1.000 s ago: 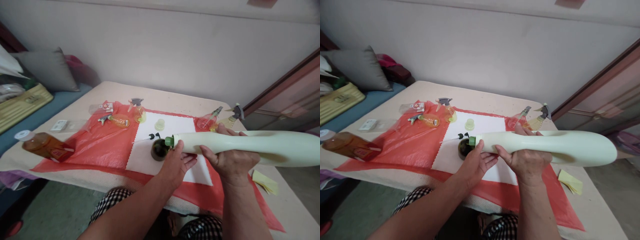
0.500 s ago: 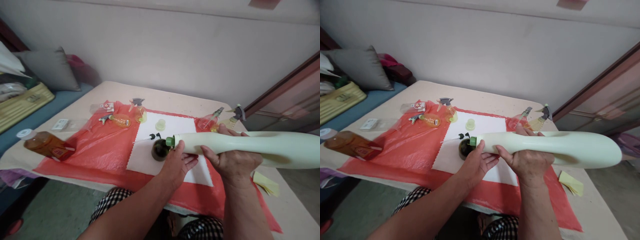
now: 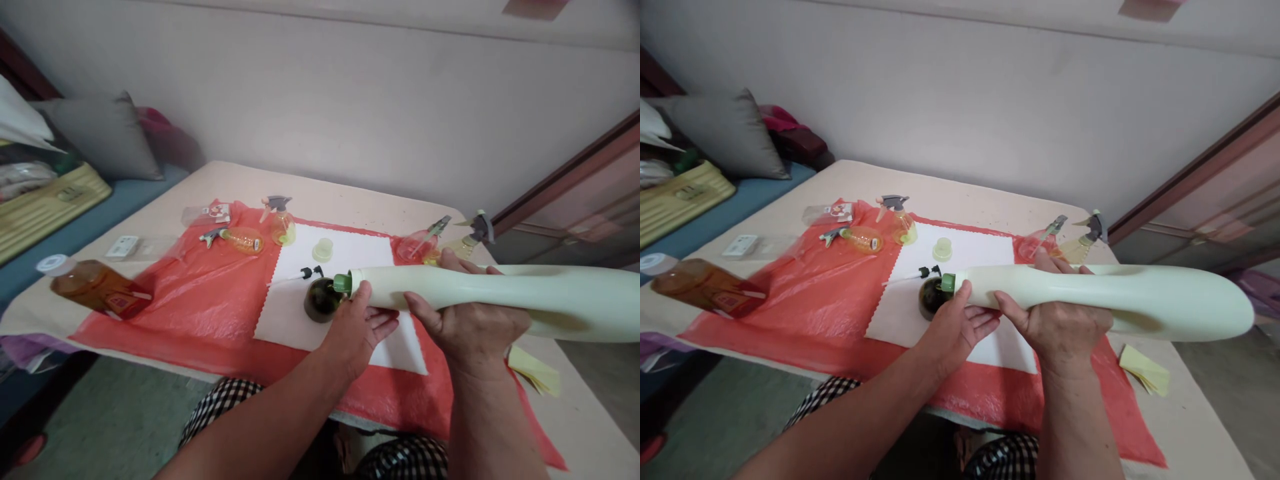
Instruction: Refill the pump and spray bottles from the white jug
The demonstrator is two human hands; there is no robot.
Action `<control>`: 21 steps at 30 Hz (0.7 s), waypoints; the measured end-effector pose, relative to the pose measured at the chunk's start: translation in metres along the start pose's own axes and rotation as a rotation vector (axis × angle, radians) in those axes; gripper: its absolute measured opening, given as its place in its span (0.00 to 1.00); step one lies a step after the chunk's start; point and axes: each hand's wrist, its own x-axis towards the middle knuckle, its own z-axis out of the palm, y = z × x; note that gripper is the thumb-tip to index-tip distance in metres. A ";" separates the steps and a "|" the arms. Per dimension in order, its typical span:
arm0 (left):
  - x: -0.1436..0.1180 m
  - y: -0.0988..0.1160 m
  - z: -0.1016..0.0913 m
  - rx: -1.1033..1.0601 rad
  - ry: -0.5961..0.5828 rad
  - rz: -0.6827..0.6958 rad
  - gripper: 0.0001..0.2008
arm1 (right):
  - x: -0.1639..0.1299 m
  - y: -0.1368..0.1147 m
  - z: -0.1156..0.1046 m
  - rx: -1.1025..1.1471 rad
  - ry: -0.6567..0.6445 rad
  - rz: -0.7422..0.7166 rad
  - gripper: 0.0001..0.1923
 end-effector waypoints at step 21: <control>0.000 0.001 0.001 0.004 -0.008 -0.004 0.28 | -0.002 0.002 -0.001 0.013 0.045 -0.038 0.42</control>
